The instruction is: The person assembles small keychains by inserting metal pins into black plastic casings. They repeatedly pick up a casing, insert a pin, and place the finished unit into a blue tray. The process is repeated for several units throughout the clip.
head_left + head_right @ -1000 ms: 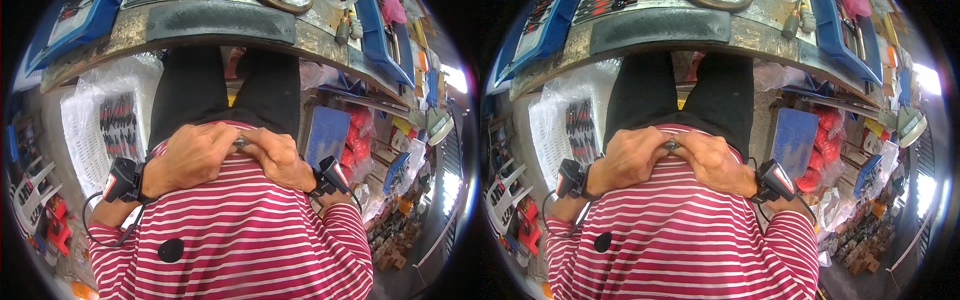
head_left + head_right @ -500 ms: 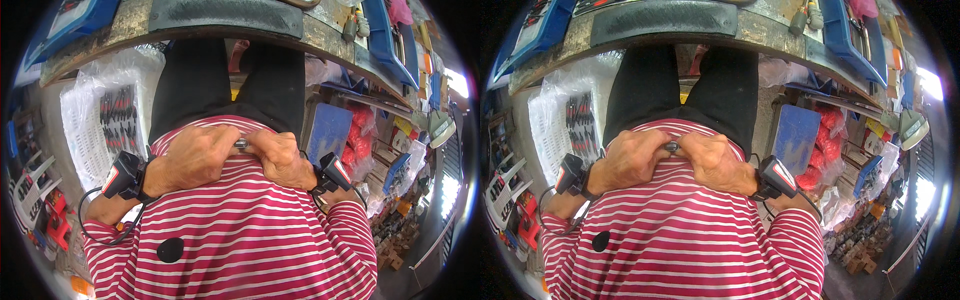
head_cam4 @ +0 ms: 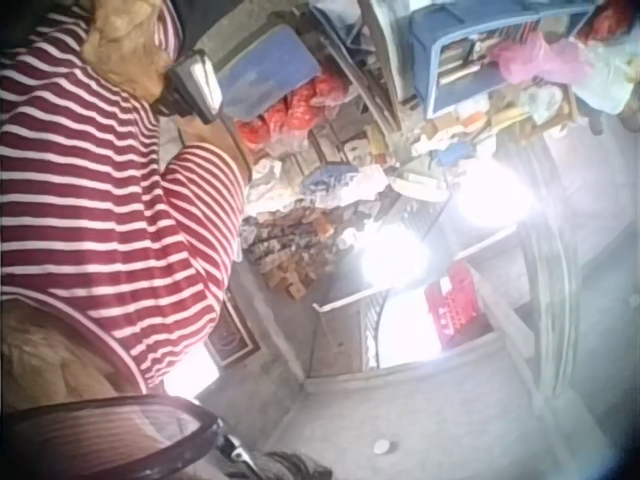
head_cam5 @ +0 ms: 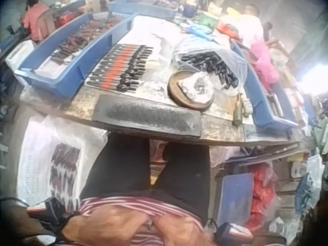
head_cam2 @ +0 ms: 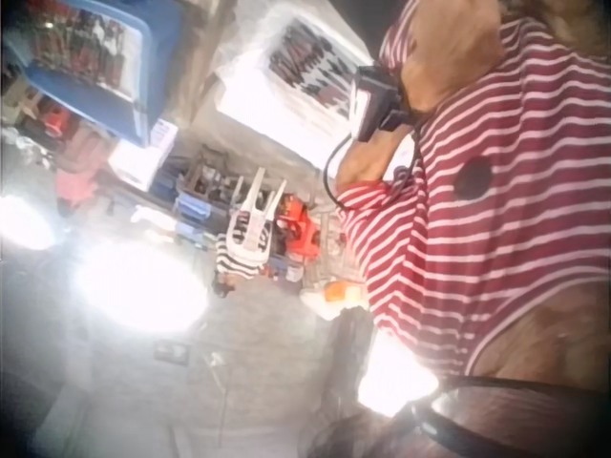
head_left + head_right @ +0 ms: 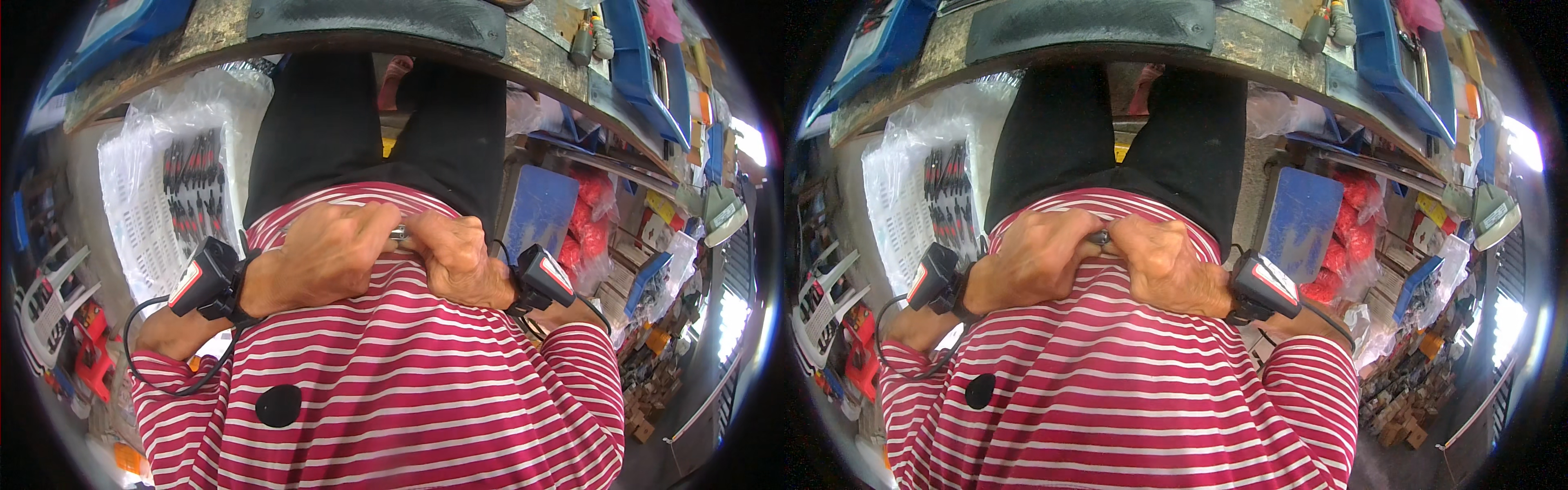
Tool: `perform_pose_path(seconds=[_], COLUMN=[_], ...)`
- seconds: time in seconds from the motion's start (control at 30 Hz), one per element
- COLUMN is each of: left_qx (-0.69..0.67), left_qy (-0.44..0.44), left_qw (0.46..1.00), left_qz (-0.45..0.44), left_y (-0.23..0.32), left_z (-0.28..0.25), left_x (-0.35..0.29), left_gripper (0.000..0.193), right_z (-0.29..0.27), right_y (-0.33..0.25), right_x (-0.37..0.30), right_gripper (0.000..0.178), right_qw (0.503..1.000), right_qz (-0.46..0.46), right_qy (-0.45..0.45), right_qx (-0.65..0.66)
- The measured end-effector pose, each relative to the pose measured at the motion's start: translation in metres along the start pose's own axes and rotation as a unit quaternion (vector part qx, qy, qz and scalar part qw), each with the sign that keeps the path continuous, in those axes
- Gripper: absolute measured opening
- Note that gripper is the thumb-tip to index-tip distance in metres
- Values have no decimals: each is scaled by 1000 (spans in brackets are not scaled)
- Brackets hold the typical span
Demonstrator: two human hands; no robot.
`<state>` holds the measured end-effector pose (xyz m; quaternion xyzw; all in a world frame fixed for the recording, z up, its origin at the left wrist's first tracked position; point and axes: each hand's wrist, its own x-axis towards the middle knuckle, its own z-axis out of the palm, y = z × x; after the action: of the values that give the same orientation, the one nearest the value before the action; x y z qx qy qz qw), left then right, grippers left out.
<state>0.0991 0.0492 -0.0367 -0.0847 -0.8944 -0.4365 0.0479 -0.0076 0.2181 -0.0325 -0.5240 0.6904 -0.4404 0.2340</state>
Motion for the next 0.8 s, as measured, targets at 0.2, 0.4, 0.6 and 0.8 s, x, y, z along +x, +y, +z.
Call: perform_pose_path(seconds=[0.2,0.4,0.6,0.8], left_qx=[23,20,-11,10], left_qy=[8,-29,-28,-11], left_qw=[1000,999,999,1000], left_qz=[16,25,14,16], left_y=[-4,-8,-11,-13], left_z=[-2,-5,-4,-4], left_x=[3,8,10,10], left_gripper=[15,17,23,21], right_z=[3,-1,-3,-3], right_y=[3,6,4,4], right_x=[1,2,-2,-3], right_gripper=[15,11,11,11], right_qw=[1000,993,989,991], right_qz=[11,73,101,94], right_qy=[17,33,39,37], right_qx=[20,86,99,82])
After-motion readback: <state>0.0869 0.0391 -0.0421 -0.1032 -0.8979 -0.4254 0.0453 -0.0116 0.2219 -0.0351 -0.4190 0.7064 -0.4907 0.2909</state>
